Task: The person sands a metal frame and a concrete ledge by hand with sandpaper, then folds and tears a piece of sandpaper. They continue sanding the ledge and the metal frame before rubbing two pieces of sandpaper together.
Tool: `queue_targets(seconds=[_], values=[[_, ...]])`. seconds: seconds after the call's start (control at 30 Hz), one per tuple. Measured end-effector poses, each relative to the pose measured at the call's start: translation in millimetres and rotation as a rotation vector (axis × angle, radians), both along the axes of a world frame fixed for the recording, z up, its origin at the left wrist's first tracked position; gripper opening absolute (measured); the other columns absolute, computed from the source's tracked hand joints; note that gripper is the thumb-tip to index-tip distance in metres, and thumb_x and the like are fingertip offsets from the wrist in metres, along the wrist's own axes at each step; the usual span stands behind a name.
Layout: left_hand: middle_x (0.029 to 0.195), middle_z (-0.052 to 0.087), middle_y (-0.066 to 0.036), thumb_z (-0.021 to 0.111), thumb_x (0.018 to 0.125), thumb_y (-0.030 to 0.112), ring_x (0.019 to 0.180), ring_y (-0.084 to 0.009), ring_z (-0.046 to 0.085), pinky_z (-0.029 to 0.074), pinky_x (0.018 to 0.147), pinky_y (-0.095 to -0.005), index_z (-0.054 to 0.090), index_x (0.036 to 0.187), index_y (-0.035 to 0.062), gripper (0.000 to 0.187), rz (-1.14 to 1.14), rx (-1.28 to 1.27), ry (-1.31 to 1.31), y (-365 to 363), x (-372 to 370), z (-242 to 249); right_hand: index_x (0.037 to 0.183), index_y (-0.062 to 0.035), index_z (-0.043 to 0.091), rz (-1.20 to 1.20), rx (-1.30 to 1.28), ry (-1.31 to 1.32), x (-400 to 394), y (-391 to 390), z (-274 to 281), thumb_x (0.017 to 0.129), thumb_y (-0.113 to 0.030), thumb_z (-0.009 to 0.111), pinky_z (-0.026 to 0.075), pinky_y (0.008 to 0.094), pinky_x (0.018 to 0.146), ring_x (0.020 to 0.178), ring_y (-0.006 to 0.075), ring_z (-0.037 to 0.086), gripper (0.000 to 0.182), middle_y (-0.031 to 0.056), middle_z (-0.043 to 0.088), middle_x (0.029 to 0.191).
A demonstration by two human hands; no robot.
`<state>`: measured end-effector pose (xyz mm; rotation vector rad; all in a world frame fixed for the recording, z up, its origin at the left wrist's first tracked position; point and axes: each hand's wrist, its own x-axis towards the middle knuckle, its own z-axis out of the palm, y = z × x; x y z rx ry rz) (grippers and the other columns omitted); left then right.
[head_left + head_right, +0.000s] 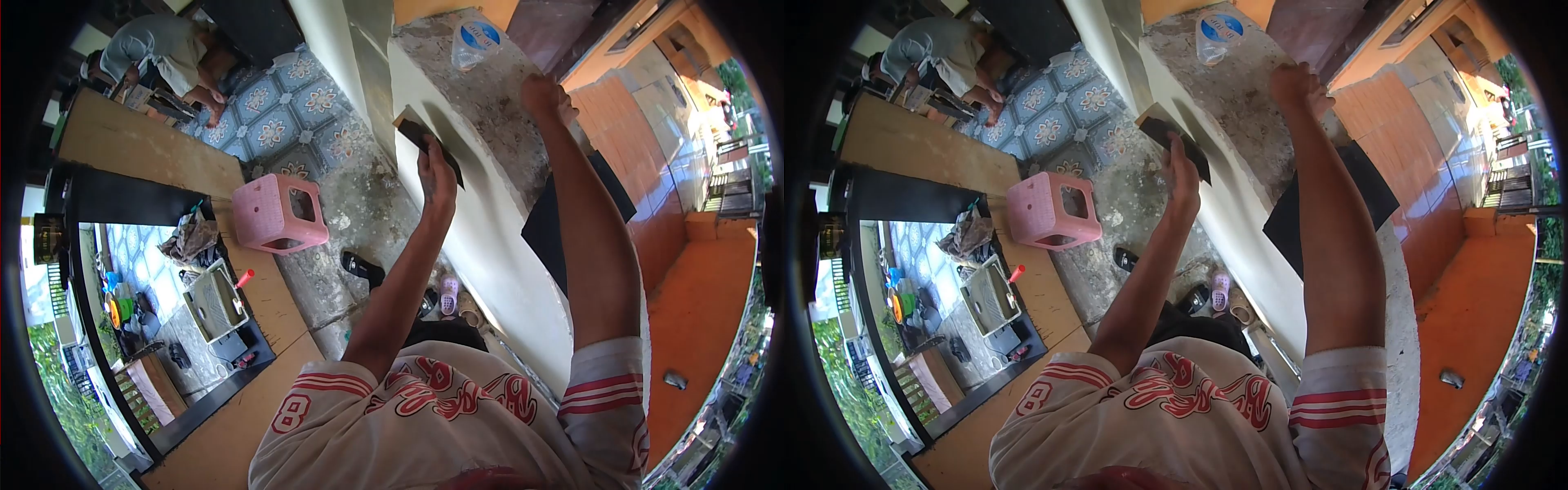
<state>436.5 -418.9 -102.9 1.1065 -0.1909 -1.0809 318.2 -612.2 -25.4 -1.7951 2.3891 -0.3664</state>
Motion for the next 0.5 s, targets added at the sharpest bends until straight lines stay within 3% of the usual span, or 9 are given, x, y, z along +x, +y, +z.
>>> queue_targets(seconds=[0.03,0.17,0.2,0.23,0.3,0.37,0.4,0.43,0.5], values=[[0.106,0.058,-0.008,0.044,0.107,0.044,0.095,-0.0167,0.052,0.044,0.084,-0.0308,0.050,0.130,-0.0047,0.054,0.048,-0.045,-0.036,3.0,0.7,-5.5,0.135,-0.0110,0.059,-0.001,0.004,-0.004,-0.4,1.9,1.4,0.095,-0.039,0.039,0.033,0.0519,0.109,0.132,0.0362,0.052,0.053,0.0168,0.058,0.140],[0.105,0.060,-0.013,0.038,0.108,0.035,0.093,-0.0200,0.055,0.046,0.086,-0.0329,0.050,0.129,-0.0064,0.048,-0.002,-0.139,-0.412,23.6,-20.2,-31.4,0.134,-0.0107,0.059,0.021,0.024,-0.001,-0.2,5.2,3.7,0.095,-0.040,0.039,0.034,0.0523,0.109,0.132,0.0365,0.052,0.053,0.0172,0.058,0.141],[0.112,0.061,-0.020,0.035,0.108,0.029,0.100,-0.0283,0.059,0.046,0.092,-0.0370,0.045,0.137,-0.0065,0.047,-0.028,-0.193,-0.572,28.4,-27.1,-29.7,0.134,-0.0108,0.059,0.018,0.026,0.012,-1.0,7.3,5.3,0.095,-0.040,0.040,0.034,0.0522,0.109,0.132,0.0362,0.052,0.053,0.0169,0.058,0.141],[0.135,0.052,-0.030,0.035,0.106,0.024,0.123,-0.0391,0.054,0.040,0.106,-0.0403,0.035,0.148,-0.0056,0.052,-0.094,-0.239,-0.651,33.1,-31.9,-22.8,0.134,-0.0109,0.059,0.018,0.026,0.022,0.9,7.8,7.4,0.095,-0.040,0.040,0.034,0.0522,0.108,0.132,0.0360,0.052,0.052,0.0167,0.058,0.141],[0.153,0.033,-0.033,0.039,0.102,0.020,0.141,-0.0447,0.038,0.032,0.115,-0.0422,0.025,0.153,-0.0073,0.060,-0.004,-0.302,-0.885,34.0,-43.5,-1.9,0.135,-0.0118,0.059,0.023,0.031,0.014,8.0,7.4,10.1,0.095,-0.040,0.040,0.034,0.0522,0.108,0.133,0.0354,0.052,0.052,0.0159,0.058,0.141],[0.157,0.026,-0.031,0.039,0.101,0.015,0.146,-0.0419,0.029,0.028,0.118,-0.0420,0.024,0.154,-0.0067,0.060,-0.015,-0.348,-0.936,23.7,-31.4,17.3,0.136,-0.0136,0.058,-0.008,0.052,0.028,2.8,5.1,9.1,0.095,-0.041,0.040,0.035,0.0523,0.109,0.133,0.0342,0.052,0.053,0.0143,0.058,0.142],[0.162,0.020,-0.029,0.040,0.100,0.010,0.151,-0.0391,0.020,0.024,0.121,-0.0418,0.023,0.155,-0.0062,0.059,-0.037,-0.400,-0.978,15.8,-25.0,24.5,0.137,-0.0144,0.057,-0.006,0.049,0.019,-6.6,-20.5,-16.1,0.095,-0.042,0.040,0.034,0.0524,0.109,0.134,0.0342,0.051,0.053,0.0138,0.058,0.142],[0.162,0.020,-0.029,0.040,0.100,0.010,0.151,-0.0391,0.020,0.024,0.121,-0.0418,0.023,0.155,-0.0062,0.059,-0.037,-0.396,-0.978,8.8,-18.5,30.6,0.137,-0.0145,0.057,0.003,0.035,0.021,-13.8,-35.5,-33.8,0.095,-0.042,0.040,0.034,0.0524,0.109,0.134,0.0342,0.051,0.054,0.0139,0.058,0.142],[0.158,0.020,-0.036,0.047,0.091,0.014,0.146,-0.0526,0.021,0.020,0.121,-0.0529,0.020,0.152,-0.0128,0.072,-0.046,-0.475,-1.160,-7.1,-3.2,35.9,0.138,-0.0146,0.056,0.017,0.014,0.023,-16.0,-37.1,-39.9,0.095,-0.043,0.039,0.034,0.0524,0.109,0.133,0.0342,0.051,0.054,0.0142,0.058,0.142]])
